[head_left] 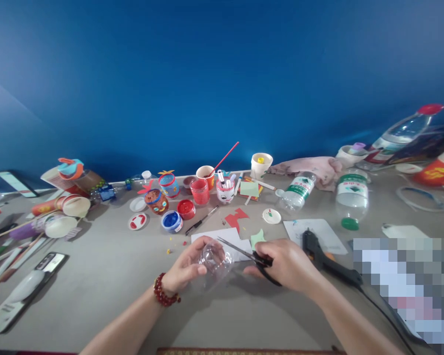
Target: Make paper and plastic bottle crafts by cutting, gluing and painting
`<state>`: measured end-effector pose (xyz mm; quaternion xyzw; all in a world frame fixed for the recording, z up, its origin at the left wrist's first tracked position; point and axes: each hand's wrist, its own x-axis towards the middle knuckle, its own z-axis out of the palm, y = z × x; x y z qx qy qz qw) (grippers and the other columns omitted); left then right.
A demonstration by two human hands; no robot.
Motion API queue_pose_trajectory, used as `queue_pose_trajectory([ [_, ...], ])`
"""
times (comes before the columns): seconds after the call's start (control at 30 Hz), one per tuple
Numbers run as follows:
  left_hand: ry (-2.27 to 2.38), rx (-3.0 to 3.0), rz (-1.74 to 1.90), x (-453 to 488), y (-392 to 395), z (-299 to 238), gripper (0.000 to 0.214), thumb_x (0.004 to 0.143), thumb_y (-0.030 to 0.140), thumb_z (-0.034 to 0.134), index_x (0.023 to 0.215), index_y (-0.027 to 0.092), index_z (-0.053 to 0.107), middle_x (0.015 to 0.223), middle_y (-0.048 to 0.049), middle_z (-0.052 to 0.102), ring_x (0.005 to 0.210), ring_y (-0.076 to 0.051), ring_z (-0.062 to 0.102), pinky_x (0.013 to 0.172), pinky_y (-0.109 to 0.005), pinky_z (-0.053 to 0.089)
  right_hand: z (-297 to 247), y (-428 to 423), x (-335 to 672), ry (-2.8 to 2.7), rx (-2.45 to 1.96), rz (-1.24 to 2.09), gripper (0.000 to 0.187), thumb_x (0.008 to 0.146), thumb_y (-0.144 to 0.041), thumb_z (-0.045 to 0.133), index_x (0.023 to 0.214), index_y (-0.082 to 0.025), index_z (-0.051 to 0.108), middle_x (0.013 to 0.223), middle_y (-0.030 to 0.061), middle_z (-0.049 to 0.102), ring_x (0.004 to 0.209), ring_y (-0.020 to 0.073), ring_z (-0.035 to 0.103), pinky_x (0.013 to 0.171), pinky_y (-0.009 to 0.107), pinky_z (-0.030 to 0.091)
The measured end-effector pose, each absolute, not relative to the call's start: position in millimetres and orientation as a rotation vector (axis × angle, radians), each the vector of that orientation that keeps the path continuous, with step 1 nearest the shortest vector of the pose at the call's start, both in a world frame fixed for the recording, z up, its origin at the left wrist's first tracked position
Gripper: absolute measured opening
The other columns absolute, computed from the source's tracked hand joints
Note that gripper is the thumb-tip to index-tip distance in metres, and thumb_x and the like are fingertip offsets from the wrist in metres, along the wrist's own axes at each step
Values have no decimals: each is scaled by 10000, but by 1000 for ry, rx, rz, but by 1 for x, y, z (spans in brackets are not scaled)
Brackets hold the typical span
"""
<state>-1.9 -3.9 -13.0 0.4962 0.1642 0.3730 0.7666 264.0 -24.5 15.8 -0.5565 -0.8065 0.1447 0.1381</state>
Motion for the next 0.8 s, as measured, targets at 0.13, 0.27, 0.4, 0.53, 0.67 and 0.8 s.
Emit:
queue_pose_trajectory([
  [0.13, 325, 1013, 772, -1, -5, -7, 471, 774, 404, 710, 1159, 165, 579, 1059, -116, 607, 908, -241, 619, 689, -326, 550, 19, -24, 265, -2331, -1588, 445, 481, 762, -601, 692, 559, -192, 541, 544, 0, 624, 512, 132, 534, 502, 244, 243],
  [0.27, 296, 936, 714, -1, -6, -4, 455, 770, 409, 706, 1142, 176, 585, 1050, -112, 618, 839, -248, 660, 565, -289, 555, 17, -24, 265, -2374, -1572, 454, 443, 762, -578, 701, 582, -198, 563, 552, -3, 630, 525, 138, 540, 511, 249, 247],
  [0.4, 306, 927, 720, 0, -7, -5, 444, 773, 406, 707, 1128, 159, 607, 1033, -118, 637, 833, -244, 668, 612, -309, 556, 17, -26, 265, -2421, -1558, 439, 461, 765, -627, 661, 606, -205, 563, 564, 5, 629, 537, 152, 544, 518, 259, 246],
  [0.53, 324, 995, 736, 0, -7, -9, 447, 770, 384, 722, 1140, 155, 617, 1047, -134, 656, 905, -259, 647, 742, -367, 539, 20, -27, 264, -2426, -1567, 466, 488, 756, -659, 648, 607, -207, 543, 562, -2, 613, 531, 148, 525, 513, 258, 229],
  [0.67, 352, 1135, 742, 0, -5, -9, 444, 771, 347, 733, 1153, 150, 619, 1038, -134, 673, 924, -254, 636, 799, -362, 496, 21, -27, 263, -2440, -1554, 454, 503, 750, -667, 650, 597, -206, 521, 548, -9, 589, 515, 138, 487, 510, 261, 208],
  [0.8, 356, 1177, 734, -1, -4, -10, 463, 789, 361, 719, 1183, 149, 601, 1058, -136, 667, 911, -246, 635, 791, -353, 487, 20, -26, 264, -2432, -1563, 459, 501, 751, -666, 646, 602, -206, 515, 549, -10, 585, 515, 135, 472, 511, 258, 200],
])
